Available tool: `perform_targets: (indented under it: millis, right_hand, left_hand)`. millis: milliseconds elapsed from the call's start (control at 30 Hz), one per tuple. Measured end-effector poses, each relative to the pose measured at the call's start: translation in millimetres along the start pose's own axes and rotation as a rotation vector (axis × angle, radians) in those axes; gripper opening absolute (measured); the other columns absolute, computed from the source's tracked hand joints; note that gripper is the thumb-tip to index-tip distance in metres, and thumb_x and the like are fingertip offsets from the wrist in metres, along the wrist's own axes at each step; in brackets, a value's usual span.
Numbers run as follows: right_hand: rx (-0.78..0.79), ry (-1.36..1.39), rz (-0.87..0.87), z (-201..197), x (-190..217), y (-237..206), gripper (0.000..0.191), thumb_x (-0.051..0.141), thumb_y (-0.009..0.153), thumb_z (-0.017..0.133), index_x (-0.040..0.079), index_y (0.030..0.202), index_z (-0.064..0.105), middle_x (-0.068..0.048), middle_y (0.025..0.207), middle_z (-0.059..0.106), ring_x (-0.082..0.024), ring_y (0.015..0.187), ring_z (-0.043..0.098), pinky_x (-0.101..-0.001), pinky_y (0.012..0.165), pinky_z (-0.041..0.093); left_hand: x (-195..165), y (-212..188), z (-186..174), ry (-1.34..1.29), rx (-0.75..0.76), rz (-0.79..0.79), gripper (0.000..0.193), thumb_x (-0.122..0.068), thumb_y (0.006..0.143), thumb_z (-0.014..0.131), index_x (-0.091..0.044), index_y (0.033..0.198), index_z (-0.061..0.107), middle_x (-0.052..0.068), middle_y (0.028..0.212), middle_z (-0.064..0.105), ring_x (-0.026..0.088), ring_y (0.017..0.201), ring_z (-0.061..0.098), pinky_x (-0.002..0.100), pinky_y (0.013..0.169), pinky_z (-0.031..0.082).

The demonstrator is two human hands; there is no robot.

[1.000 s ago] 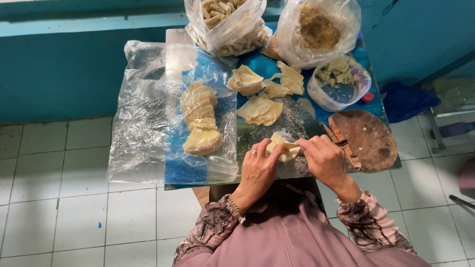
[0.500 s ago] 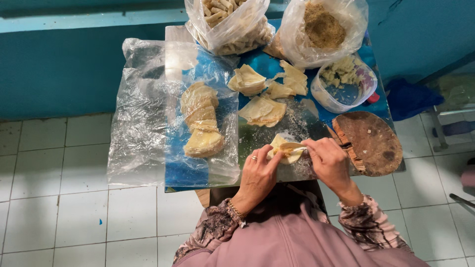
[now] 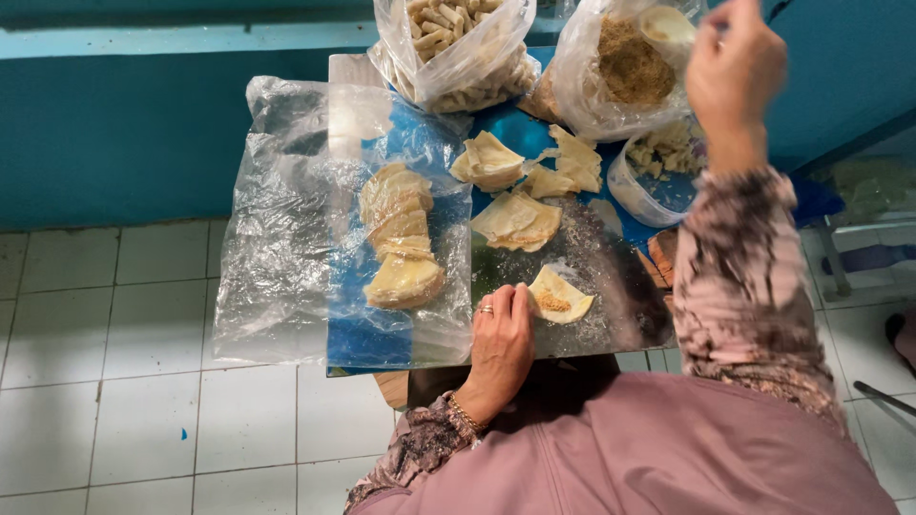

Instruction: The person folds triangular dough wrappers around a bit of filling, pinching the edges closed by hand, and places each finished pastry onto a growing pile of wrapped pieces on the plastic-covered table. They occasionally reach into a bag to retrieve more filling or wrappers before continuing to fold.

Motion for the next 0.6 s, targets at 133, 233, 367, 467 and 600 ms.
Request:
perform_targets:
  millis: [133,233,367,467,600]
  right_hand:
    - [0.023,-0.239,-0.235,7.7,55.3,0.6,0.041,0.019,0.095,0.073,0.008,0.135,0.069,-0.024,0.119,0.068,-0.039,0.092,0.067,-0.0453,0.069,0.055]
    - [0.232,0.035,-0.161,-36.3,103.7,-93.1,0.022,0.019,0.108,0.072,0.003,0.121,0.065,-0.02,0.116,0.062,-0.037,0.106,0.064,-0.0469,0.088,0.052]
    - [0.642,0.268,0.224,-87.4,134.5,-205.4,0.022,0.031,0.085,0.08,0.014,0.098,0.076,-0.005,0.099,0.071,-0.022,0.077,0.071,-0.0376,0.068,0.055]
    - [0.6,0.258,0.346,-98.3,137.6,-233.3,0.029,0.03,0.082,0.082,0.011,0.102,0.073,-0.006,0.095,0.067,-0.021,0.066,0.067,-0.0367,0.061,0.052]
    - [0.572,0.342,0.339,-92.5,134.9,-244.5,0.021,0.026,0.087,0.079,0.01,0.097,0.069,-0.005,0.094,0.065,-0.018,0.067,0.067,-0.0353,0.06,0.051]
  left_hand:
    - [-0.5,3.5,2.4,0.02,-0.008,-0.051,0.024,-0.007,0.093,0.062,0.0,0.116,0.058,0.015,0.106,0.056,0.033,0.097,0.058,0.044,0.084,0.048]
    - [-1.4,6.7,4.2,0.03,-0.014,-0.081,0.014,-0.01,0.094,0.063,-0.003,0.104,0.057,0.014,0.101,0.055,0.032,0.095,0.058,0.044,0.081,0.047]
    - [-2.3,8.0,5.8,0.071,-0.029,-0.07,0.012,-0.011,0.091,0.064,-0.004,0.097,0.056,0.014,0.101,0.056,0.031,0.094,0.058,0.044,0.078,0.047]
    - [-3.6,7.9,7.4,0.109,-0.051,-0.069,0.011,-0.011,0.091,0.064,-0.004,0.094,0.055,0.014,0.103,0.057,0.031,0.093,0.058,0.044,0.077,0.047]
    - [-7.6,8.8,8.2,0.11,-0.038,-0.076,0.012,-0.011,0.093,0.065,-0.004,0.093,0.056,0.014,0.1,0.057,0.032,0.092,0.059,0.044,0.075,0.047]
Point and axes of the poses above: each hand's wrist, its own y-axis towards the middle knuckle, its own z-axis out of the palm, x = y × z, the point moved 5 cm from there along y, towards the middle knuckle
